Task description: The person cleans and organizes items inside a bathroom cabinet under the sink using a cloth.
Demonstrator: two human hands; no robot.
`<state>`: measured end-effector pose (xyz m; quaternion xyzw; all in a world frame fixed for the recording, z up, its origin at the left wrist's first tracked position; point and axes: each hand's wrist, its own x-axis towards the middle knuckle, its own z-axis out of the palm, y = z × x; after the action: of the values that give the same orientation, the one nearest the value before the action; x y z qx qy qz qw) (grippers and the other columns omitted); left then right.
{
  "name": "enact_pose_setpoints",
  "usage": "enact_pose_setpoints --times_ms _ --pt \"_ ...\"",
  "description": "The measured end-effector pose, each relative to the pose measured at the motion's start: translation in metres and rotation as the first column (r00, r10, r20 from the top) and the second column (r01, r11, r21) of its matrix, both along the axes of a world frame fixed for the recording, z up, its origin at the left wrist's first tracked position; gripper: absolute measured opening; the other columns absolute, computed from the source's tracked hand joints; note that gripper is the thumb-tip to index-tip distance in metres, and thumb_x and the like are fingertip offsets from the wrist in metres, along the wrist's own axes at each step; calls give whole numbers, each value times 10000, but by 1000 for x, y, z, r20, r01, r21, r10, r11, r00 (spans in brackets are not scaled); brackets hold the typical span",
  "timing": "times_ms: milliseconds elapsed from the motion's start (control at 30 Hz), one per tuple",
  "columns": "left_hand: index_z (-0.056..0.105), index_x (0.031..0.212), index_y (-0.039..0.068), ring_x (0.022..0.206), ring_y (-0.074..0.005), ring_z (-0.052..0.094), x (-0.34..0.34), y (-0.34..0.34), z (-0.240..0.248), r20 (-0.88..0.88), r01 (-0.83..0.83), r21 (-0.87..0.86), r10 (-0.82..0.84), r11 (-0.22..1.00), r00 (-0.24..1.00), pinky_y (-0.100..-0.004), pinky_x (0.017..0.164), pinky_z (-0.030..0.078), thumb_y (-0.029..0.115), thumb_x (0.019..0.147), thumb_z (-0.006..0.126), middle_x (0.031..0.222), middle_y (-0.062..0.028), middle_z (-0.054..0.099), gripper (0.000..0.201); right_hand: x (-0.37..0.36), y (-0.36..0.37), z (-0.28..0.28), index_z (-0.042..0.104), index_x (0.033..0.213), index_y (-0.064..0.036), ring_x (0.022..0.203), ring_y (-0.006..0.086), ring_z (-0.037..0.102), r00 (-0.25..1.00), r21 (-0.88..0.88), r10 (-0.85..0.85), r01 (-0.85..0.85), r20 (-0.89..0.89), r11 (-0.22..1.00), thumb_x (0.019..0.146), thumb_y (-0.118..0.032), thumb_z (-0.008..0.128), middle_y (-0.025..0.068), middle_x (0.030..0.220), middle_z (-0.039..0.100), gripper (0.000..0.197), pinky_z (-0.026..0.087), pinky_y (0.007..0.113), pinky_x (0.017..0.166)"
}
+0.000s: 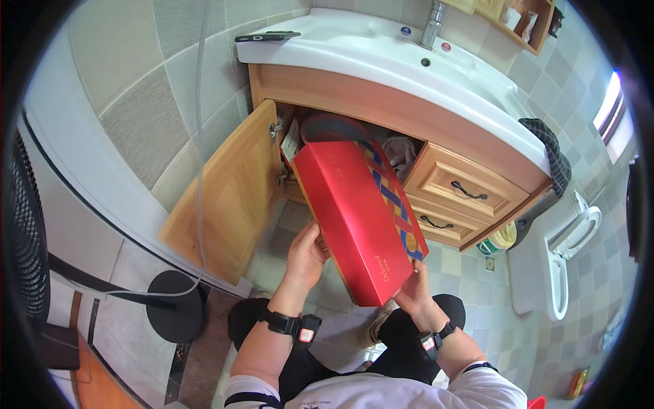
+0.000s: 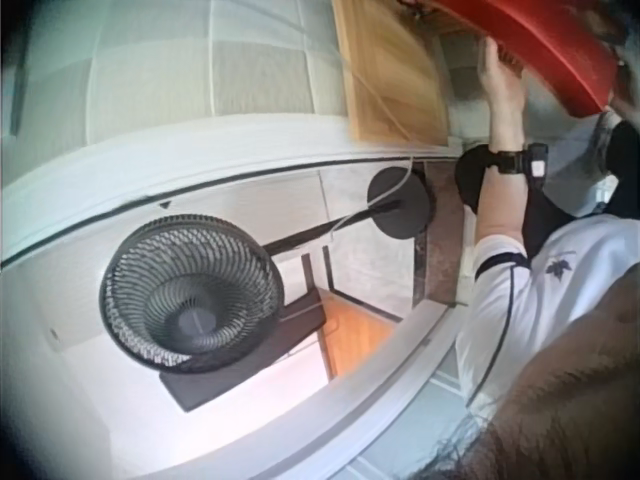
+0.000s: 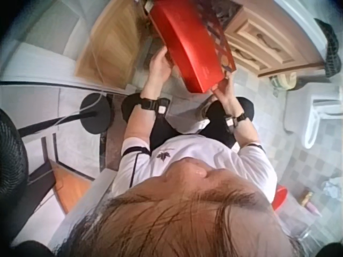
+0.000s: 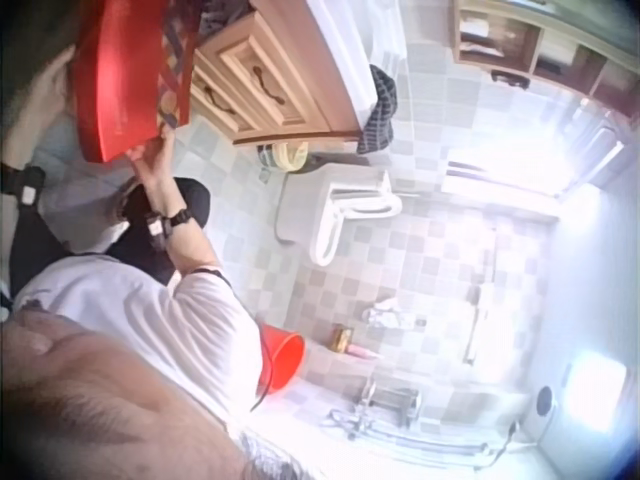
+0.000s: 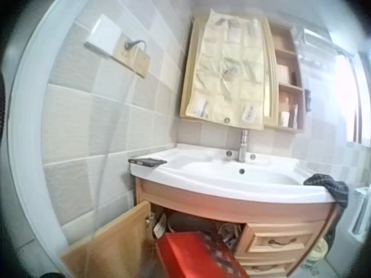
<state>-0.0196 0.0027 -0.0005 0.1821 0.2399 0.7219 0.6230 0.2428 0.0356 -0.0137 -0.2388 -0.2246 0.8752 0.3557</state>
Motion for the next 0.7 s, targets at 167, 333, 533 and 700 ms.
enact_pose_setpoints --times_ms 167,333,533,700 --pt "425 1362 56 1232 -186 476 -1 -7 24 -131 -34 -41 28 999 991 -365 1032 361 160 943 494 1345 -55 515 437 16 -2 -3 460 1324 -122 1197 231 519 997 20 -56 55 51 998 773 -509 664 42 1320 536 703 407 439 1006" --pt "430 1362 83 1144 -213 538 -33 -4 16 -64 -308 115 316 944 947 -384 970 427 204 944 548 1285 -58 538 451 41 0 -7 458 1327 -131 1199 242 511 988 125 -34 15 150 992 744 -496 696 45 1306 546 727 382 457 1020" --pt "592 1175 -38 985 -197 614 -77 -18 1 -403 -294 -306 156 905 902 -318 866 475 451 929 543 1100 -128 644 550 59 28 17 445 1320 -19 1167 259 545 905 213 23 -124 425 969 892 -350 542 121 1299 546 550 422 432 993" --pt "603 1133 -73 901 -198 652 -71 -7 -37 -601 26 -572 -440 820 668 -331 802 508 396 875 648 1044 -136 669 537 40 76 6 536 1211 -50 1011 244 628 781 57 108 -181 615 982 915 -415 519 101 1145 640 470 493 417 867"
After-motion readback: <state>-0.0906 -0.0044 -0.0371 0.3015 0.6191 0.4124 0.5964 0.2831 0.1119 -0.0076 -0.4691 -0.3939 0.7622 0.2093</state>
